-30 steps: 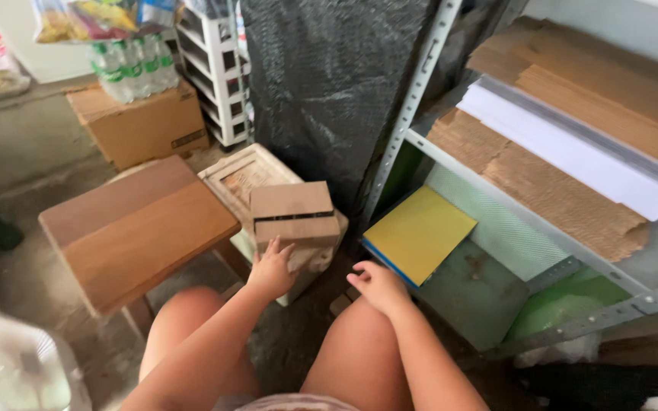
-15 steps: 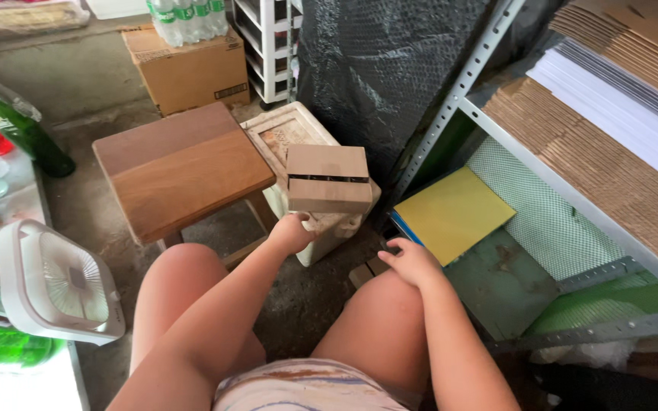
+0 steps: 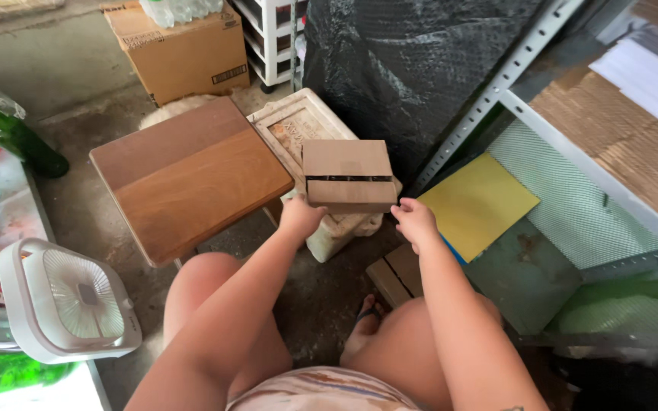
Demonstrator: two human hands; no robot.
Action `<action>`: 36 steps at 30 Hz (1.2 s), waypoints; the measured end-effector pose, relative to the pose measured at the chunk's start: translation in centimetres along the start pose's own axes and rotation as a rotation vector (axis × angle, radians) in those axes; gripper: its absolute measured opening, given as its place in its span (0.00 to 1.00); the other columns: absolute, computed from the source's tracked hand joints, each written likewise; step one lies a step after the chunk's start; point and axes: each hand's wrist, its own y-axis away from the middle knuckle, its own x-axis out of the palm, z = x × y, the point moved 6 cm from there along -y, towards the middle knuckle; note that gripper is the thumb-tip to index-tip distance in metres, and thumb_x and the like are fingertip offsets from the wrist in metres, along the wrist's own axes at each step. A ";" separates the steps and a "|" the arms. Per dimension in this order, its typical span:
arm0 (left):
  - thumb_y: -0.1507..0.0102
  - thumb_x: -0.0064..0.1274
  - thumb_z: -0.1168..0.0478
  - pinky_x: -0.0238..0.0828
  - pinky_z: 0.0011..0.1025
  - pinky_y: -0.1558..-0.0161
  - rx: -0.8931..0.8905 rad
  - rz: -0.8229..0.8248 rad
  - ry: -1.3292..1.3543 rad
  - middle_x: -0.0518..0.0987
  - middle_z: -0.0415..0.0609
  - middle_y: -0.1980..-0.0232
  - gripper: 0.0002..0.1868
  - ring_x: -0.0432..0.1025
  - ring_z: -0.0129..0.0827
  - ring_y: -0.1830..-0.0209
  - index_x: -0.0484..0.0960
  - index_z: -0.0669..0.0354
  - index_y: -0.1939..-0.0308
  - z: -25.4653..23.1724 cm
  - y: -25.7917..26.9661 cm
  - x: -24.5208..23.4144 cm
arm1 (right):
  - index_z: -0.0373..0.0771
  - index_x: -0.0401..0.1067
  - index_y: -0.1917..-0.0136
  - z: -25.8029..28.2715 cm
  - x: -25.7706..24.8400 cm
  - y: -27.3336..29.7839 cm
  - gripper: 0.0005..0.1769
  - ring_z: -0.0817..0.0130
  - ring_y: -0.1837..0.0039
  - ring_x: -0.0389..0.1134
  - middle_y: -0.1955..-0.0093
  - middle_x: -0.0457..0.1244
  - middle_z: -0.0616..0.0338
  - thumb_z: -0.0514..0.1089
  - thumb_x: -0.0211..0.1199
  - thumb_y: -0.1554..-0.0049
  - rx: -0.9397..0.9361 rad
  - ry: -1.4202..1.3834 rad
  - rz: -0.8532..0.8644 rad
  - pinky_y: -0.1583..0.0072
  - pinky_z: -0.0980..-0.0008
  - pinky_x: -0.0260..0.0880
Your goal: The person opens a cardboard box containing small clear glasses and removes them one by one, placing them on a wooden stool. After emptying the box, they stack the glasses on a metal shelf.
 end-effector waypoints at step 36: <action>0.48 0.60 0.67 0.62 0.38 0.29 -0.163 -0.050 0.831 0.74 0.57 0.33 0.42 0.69 0.44 0.29 0.71 0.60 0.27 0.0 0.4 2.1 | 0.34 0.69 0.30 1.8 2.6 0.8 0.23 0.59 0.34 0.61 0.40 0.58 0.48 0.37 0.61 0.37 0.082 -0.382 -0.221 0.42 0.54 0.78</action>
